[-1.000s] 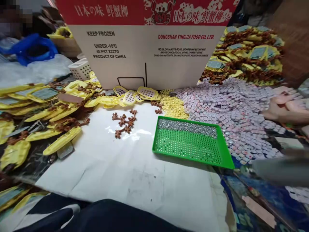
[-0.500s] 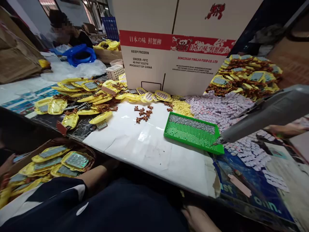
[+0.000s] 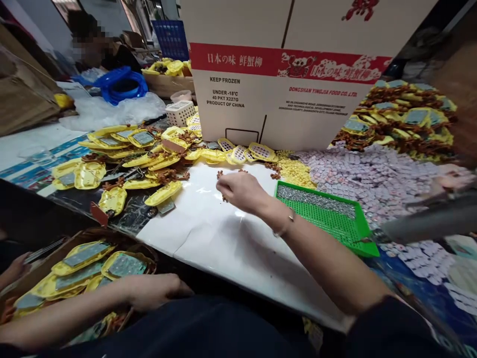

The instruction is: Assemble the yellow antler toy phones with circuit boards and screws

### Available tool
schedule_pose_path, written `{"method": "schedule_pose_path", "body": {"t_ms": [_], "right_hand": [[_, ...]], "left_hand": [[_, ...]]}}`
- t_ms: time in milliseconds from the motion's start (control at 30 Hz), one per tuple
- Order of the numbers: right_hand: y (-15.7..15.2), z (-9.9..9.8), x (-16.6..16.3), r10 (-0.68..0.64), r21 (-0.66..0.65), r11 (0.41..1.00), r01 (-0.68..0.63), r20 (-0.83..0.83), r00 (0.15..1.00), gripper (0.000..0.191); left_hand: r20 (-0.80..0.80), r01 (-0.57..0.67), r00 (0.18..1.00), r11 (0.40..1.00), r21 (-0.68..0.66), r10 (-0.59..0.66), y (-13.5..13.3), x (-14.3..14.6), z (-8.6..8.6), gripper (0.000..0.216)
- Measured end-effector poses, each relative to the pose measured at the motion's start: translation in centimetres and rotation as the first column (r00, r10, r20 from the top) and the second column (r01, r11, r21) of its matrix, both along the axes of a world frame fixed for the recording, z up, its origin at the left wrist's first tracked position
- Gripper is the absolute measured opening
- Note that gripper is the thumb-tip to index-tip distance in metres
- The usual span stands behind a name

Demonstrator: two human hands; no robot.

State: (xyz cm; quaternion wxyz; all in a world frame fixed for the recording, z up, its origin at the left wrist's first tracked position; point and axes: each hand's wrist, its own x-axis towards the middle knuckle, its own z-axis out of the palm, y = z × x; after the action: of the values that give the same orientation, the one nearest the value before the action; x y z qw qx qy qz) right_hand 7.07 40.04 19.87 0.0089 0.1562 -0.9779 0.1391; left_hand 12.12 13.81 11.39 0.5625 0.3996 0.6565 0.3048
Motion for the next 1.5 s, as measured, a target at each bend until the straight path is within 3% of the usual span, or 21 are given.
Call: {"method": "schedule_pose_path", "body": {"t_ms": [67,167,233,300,333,367,433,467,500,567,633,700,833,967,1067,1133,1200,1267,1367,1433,1500], "right_hand": [[-1.4,-1.2,-5.3,-0.027,0.061,0.998,0.025,0.024,0.999,0.023],[-3.1,-3.3,-11.7,-0.035,0.101,0.994,0.034,0.005,0.999,0.025],[-4.1,-4.6,-14.7,-0.014,0.119,0.993,0.016,-0.017,1.0,0.029],[-4.9,-5.8,-16.8,0.032,0.13,0.991,-0.026,-0.044,0.999,0.035],[-5.2,-6.3,-17.6,0.055,0.133,0.99,-0.047,-0.056,0.997,0.035],[-5.4,-6.7,-18.2,0.076,0.133,0.989,-0.067,-0.064,0.995,0.034],[-5.5,-7.2,-18.9,0.102,0.125,0.988,-0.093,-0.07,0.992,0.032],[-5.4,-7.3,-19.1,0.103,0.115,0.989,-0.094,-0.072,0.992,0.033],[-5.2,-7.2,-19.3,0.095,0.102,0.991,-0.087,-0.075,0.993,0.033],[-4.6,-6.6,-19.3,0.053,0.069,0.996,-0.048,-0.084,0.995,0.031],[-4.0,-5.5,-19.2,-0.007,0.027,1.0,0.01,-0.097,0.995,0.028],[-3.6,-4.2,-18.8,-0.069,-0.017,0.998,0.068,-0.112,0.991,0.027],[-3.3,-1.3,-16.6,-0.138,-0.119,0.985,0.121,-0.151,0.979,0.024],[-3.0,0.6,-11.2,-0.013,-0.224,0.973,-0.052,-0.281,0.96,0.017],[-2.5,0.4,-4.4,0.171,-0.08,0.971,-0.225,-0.427,0.888,0.023],[-2.1,-0.7,0.7,0.292,0.065,0.951,-0.302,-0.51,0.809,0.027],[-1.9,-2.0,5.8,0.379,0.138,0.921,-0.365,-0.536,0.754,0.026],[-1.5,-3.2,9.8,0.412,0.094,0.897,-0.431,-0.53,0.741,0.024],[-0.6,-4.0,13.0,0.302,-0.103,0.904,-0.414,-0.532,0.791,0.022],[0.3,-4.2,13.1,0.141,-0.225,0.933,-0.281,-0.489,0.861,0.018],[1.1,-4.5,12.0,0.034,-0.253,0.959,-0.132,-0.358,0.933,0.019]], "left_hand": [[0.0,0.058,0.998,0.997,-0.044,-0.058,0.2,-2.7,3.3,0.033],[-0.193,-0.194,0.959,0.976,0.094,0.209,0.7,-7.6,6.8,0.036],[-0.343,-0.395,0.804,0.868,0.302,0.486,1.1,-11.6,7.6,0.032],[-0.448,-0.493,0.556,0.711,0.501,0.701,1.4,-15.9,7.4,0.026],[-0.487,-0.495,0.421,0.644,0.583,0.765,1.6,-17.9,7.1,0.024],[-0.527,-0.483,0.323,0.616,0.623,0.786,1.8,-19.8,6.7,0.026],[-0.555,-0.48,0.182,0.566,0.67,0.811,2.3,-22.5,6.0,0.031],[-0.547,-0.488,0.153,0.544,0.682,0.823,2.6,-23.3,5.7,0.03],[-0.517,-0.503,0.153,0.517,0.693,0.842,2.9,-23.5,5.5,0.028],[-0.398,-0.57,0.259,0.471,0.673,0.88,3.6,-22.9,5.1,0.027],[-0.169,-0.7,0.441,0.456,0.549,0.881,4.2,-21.2,4.7,0.03],[0.119,-0.821,0.507,0.436,0.368,0.854,4.8,-19.4,4.3,0.034],[0.41,-0.922,0.386,0.333,0.198,0.826,5.9,-16.4,3.5,0.04],[0.705,-0.976,0.125,0.214,-0.039,0.698,7.0,-13.3,3.7,0.044],[0.822,-0.966,0.066,0.243,-0.089,0.566,7.6,-9.6,3.9,0.052],[0.846,-0.958,0.06,0.268,-0.101,0.53,7.8,-6.8,3.7,0.04],[0.822,-0.92,0.106,0.369,-0.132,0.559,7.8,-4.2,3.2,0.025],[0.774,-0.827,0.225,0.536,-0.17,0.592,7.6,-2.3,2.7,0.024],[0.685,-0.625,0.439,0.745,-0.232,0.582,7.3,-1.1,2.2,0.031],[0.619,-0.516,0.563,0.818,-0.255,0.548,7.2,-1.0,2.1,0.037],[0.576,-0.465,0.637,0.852,-0.243,0.512,7.4,-1.1,2.1,0.043]]}}
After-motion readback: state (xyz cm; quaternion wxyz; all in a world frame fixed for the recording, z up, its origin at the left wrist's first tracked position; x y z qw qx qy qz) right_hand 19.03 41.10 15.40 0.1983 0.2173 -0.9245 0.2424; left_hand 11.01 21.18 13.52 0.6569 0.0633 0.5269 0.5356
